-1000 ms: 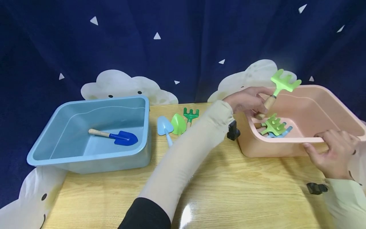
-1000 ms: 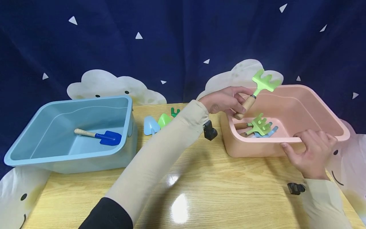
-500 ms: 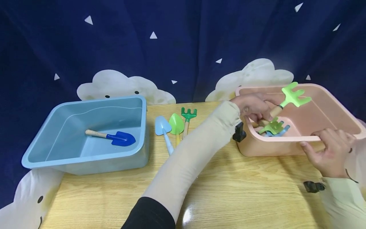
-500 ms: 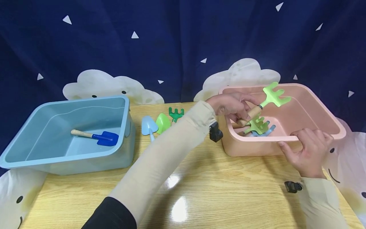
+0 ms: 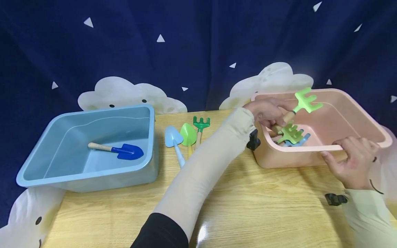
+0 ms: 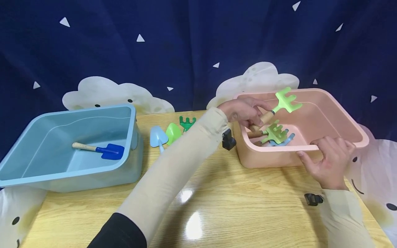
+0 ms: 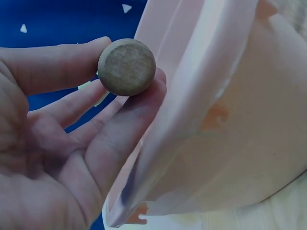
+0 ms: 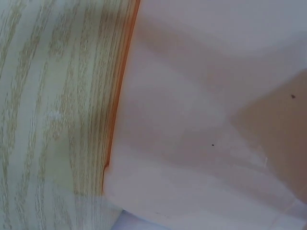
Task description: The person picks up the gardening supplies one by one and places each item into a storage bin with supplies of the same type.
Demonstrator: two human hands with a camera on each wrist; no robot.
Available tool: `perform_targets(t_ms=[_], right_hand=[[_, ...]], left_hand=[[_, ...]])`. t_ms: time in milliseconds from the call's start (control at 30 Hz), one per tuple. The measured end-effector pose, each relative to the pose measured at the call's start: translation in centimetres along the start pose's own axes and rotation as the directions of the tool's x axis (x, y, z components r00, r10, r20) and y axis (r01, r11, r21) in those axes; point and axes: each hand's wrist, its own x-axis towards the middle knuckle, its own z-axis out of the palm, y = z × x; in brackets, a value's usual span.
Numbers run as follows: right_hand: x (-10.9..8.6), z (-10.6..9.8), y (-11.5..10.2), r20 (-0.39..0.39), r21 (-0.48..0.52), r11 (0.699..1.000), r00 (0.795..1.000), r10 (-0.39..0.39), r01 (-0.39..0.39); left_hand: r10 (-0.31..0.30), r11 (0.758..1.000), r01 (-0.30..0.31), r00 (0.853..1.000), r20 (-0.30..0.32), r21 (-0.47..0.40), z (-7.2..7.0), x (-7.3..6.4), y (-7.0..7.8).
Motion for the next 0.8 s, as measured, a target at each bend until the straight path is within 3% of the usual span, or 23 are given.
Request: perform_targets(t_ms=[167,333,433,533,667,733,800], right_hand=[[0.3,0.6,-1.1,-0.002,0.010,1.000,1.000,-0.006,0.006],[0.6,0.8,-1.5,0.002,0.010,1.000,1.000,-0.004,0.004],[0.7,0.3,-1.1,0.014,-0.003,1.000,1.000,-0.011,0.011],[0.6,-0.1,-0.7,0.011,-0.019,1.000,1.000,-0.015,0.015],[0.5,-0.3,-0.7,0.012,-0.021,1.000,1.000,-0.012,0.012],[0.6,-0.2,-0.8,0.005,-0.015,1.000,1.000,-0.010,0.010],[0.7,-0.3,-0.9,-0.003,-0.014,1.000,1.000,-0.010,0.010]], left_hand=[[-0.005,0.993,0.004,1.000,-0.005,-0.116,-0.8,-0.5,0.1],[-0.007,0.990,0.000,0.999,-0.049,-0.138,-1.2,-0.4,0.3],[0.043,0.992,-0.049,0.998,-0.053,-0.116,-0.9,0.3,0.4],[0.115,0.993,-0.117,0.992,-0.059,-0.033,-0.4,1.3,0.5],[0.213,0.972,-0.201,0.972,-0.100,0.119,0.0,2.7,0.2],[0.268,0.939,-0.221,0.950,-0.161,0.262,-0.1,3.1,-0.1],[0.337,0.888,-0.231,0.915,-0.220,0.398,-0.4,3.2,-0.5]])
